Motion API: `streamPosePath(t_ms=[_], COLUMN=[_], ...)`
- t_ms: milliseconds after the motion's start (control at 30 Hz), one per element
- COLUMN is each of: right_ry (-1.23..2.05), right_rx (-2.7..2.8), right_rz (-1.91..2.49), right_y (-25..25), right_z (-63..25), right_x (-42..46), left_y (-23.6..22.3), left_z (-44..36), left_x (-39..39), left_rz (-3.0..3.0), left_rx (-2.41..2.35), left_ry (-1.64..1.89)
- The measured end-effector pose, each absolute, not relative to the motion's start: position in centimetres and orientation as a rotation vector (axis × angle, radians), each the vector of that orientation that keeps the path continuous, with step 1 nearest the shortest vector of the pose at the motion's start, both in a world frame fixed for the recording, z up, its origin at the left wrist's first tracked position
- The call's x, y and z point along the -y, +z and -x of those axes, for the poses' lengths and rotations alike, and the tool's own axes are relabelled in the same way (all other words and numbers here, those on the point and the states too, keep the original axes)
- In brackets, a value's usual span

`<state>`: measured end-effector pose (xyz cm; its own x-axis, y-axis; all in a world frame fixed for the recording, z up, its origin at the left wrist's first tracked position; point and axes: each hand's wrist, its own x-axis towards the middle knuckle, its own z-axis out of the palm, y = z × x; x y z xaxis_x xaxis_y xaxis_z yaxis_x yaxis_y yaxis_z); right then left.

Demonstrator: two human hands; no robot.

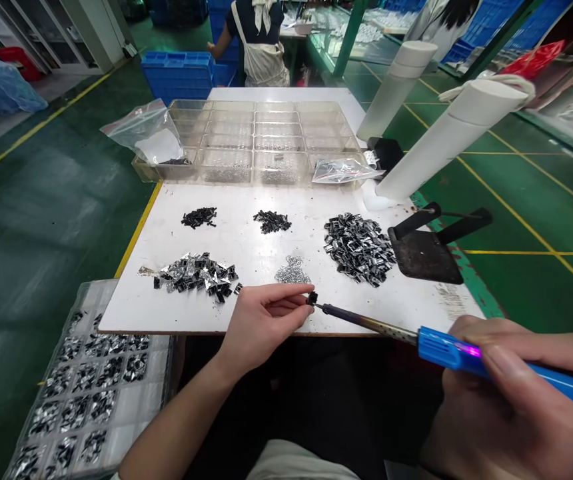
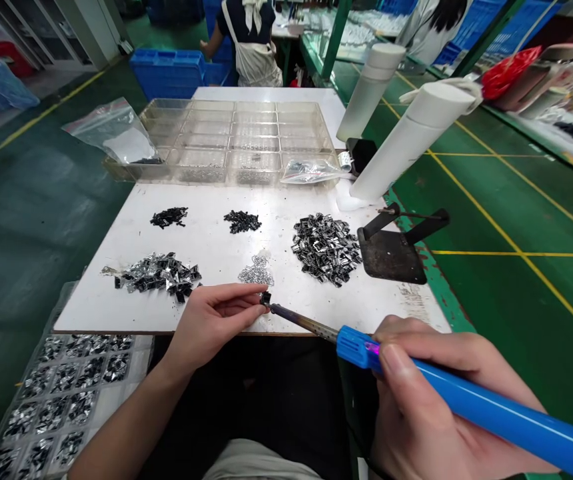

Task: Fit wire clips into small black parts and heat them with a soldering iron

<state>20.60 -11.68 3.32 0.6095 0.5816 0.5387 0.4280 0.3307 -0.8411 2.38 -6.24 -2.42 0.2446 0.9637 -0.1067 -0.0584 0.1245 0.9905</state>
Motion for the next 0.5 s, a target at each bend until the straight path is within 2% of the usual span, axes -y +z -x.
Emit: streamPosePath(t_ms=[500], right_ry=[0.244], right_rx=[0.884], right_rz=[1.258], right_y=[3.01], right_z=[-20.88], right_x=[11.43], left_y=[-2.33], left_z=[-2.33], left_x=[6.44], left_rz=[-1.201], left_rx=[-1.042], left_ry=[0.97])
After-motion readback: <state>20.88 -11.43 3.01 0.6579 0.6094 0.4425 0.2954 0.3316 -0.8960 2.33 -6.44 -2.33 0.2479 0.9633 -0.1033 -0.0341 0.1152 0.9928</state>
